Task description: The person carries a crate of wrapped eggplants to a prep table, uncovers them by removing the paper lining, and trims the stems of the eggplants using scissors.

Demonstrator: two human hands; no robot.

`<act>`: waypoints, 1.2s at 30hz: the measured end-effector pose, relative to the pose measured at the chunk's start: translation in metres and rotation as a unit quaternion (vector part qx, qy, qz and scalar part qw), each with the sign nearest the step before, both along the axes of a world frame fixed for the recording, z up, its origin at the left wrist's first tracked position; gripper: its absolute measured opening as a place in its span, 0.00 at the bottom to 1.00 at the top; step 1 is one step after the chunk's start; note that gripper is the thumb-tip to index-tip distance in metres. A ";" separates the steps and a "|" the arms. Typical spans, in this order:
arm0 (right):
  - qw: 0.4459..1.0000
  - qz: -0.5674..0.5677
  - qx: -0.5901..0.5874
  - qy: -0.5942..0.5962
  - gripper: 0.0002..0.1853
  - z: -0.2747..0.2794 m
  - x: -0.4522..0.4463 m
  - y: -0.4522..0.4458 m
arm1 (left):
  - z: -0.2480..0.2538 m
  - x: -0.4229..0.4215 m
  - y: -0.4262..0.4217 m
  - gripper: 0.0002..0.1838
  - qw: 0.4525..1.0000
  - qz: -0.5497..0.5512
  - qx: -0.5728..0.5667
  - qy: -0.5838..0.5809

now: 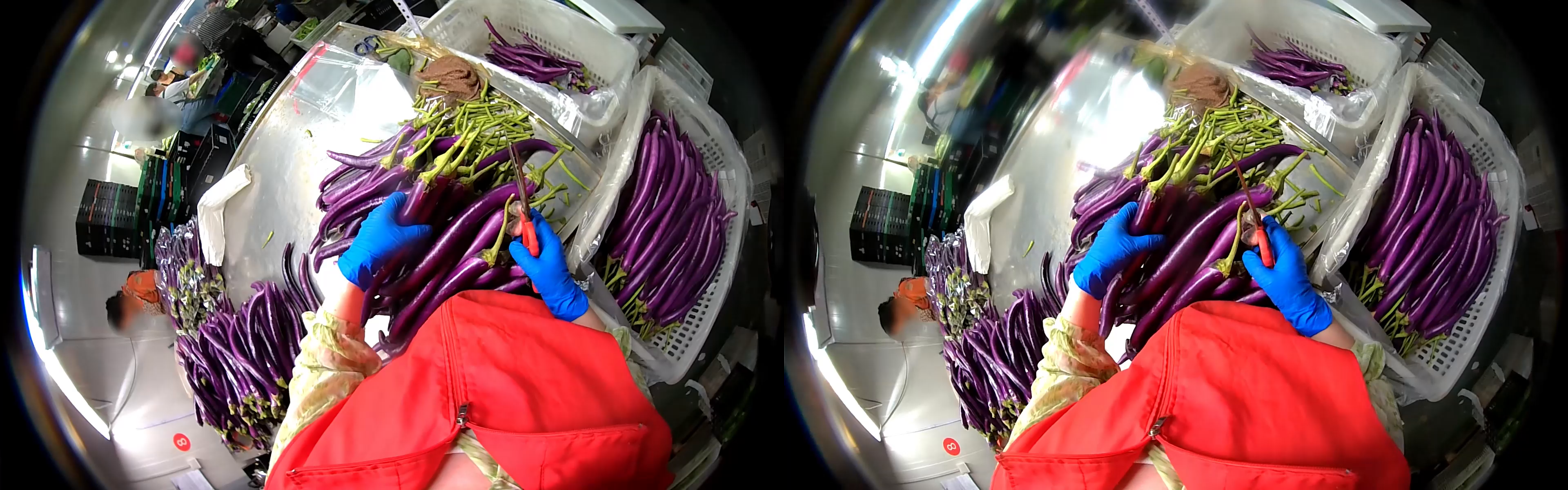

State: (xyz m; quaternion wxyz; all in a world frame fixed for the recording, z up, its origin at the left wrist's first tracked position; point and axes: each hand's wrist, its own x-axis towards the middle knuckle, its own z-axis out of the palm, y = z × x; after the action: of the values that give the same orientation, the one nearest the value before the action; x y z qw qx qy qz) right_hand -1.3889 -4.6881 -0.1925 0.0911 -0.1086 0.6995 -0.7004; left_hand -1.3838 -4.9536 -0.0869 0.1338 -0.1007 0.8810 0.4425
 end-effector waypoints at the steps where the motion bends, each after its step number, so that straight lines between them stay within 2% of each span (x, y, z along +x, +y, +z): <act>1: 1.000 -0.004 -0.002 0.003 0.29 -0.004 -0.001 -0.001 | -0.001 0.000 0.002 0.35 0.999 0.004 -0.034 0.020; 3: 1.000 -0.003 0.008 0.004 0.30 0.000 -0.002 -0.003 | -0.004 0.000 0.008 0.32 0.993 0.009 -0.103 0.060; 9: 1.000 -0.001 0.016 0.011 0.29 0.009 -0.002 -0.003 | 0.001 -0.014 0.021 0.22 0.997 0.009 -0.015 0.081; 10: 1.000 0.000 0.011 0.001 0.29 0.008 -0.001 -0.003 | -0.001 -0.016 0.021 0.22 0.994 -0.021 -0.053 0.095; 14: 1.000 0.004 0.011 -0.003 0.29 0.012 -0.001 -0.001 | 0.004 -0.015 0.037 0.26 0.988 0.008 -0.151 0.037; 17: 0.998 -0.017 0.038 0.036 0.28 0.006 0.000 -0.002 | -0.004 -0.010 0.035 0.27 0.988 0.004 -0.134 0.074; 20: 1.000 -0.005 0.011 0.020 0.28 0.006 -0.003 -0.003 | -0.001 -0.013 0.032 0.30 0.987 -0.001 -0.155 0.053; 23: 1.000 0.006 -0.016 0.007 0.27 0.015 -0.001 0.007 | 0.007 -0.014 0.012 0.35 0.980 0.030 0.080 0.180; 24: 0.999 0.012 -0.017 0.047 0.27 0.018 -0.001 0.012 | 0.015 -0.012 0.002 0.36 0.963 0.063 0.212 0.153; 27: 0.987 0.055 0.065 0.134 0.28 0.056 -0.004 0.032 | 0.052 0.007 -0.022 0.31 0.975 0.092 0.200 0.041; 28: 0.986 0.082 0.087 0.113 0.29 0.064 -0.007 0.034 | 0.060 0.013 -0.026 0.33 0.974 0.088 0.203 0.048; 30: 0.975 0.113 0.120 0.148 0.28 0.067 -0.013 0.034 | 0.069 0.023 -0.027 0.38 0.972 0.073 0.217 0.059; 33: 0.945 0.160 0.173 0.226 0.28 0.086 -0.015 0.026 | 0.069 0.031 -0.014 0.38 0.961 0.059 0.234 0.131; 34: 0.938 0.161 0.174 0.252 0.29 0.096 -0.013 0.021 | 0.069 0.033 -0.014 0.39 0.974 0.046 0.186 0.118; 36: 0.932 0.152 0.176 0.279 0.28 0.095 -0.013 0.013 | 0.075 0.039 -0.006 0.40 0.972 0.050 0.214 0.082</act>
State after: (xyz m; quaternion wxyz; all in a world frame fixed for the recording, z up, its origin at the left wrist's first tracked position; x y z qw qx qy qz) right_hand -1.4022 -4.6750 -0.0974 0.0152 -0.3874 0.7838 -0.4851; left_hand -1.3448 -4.9594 -0.0118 0.0575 -0.0767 0.7676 0.6337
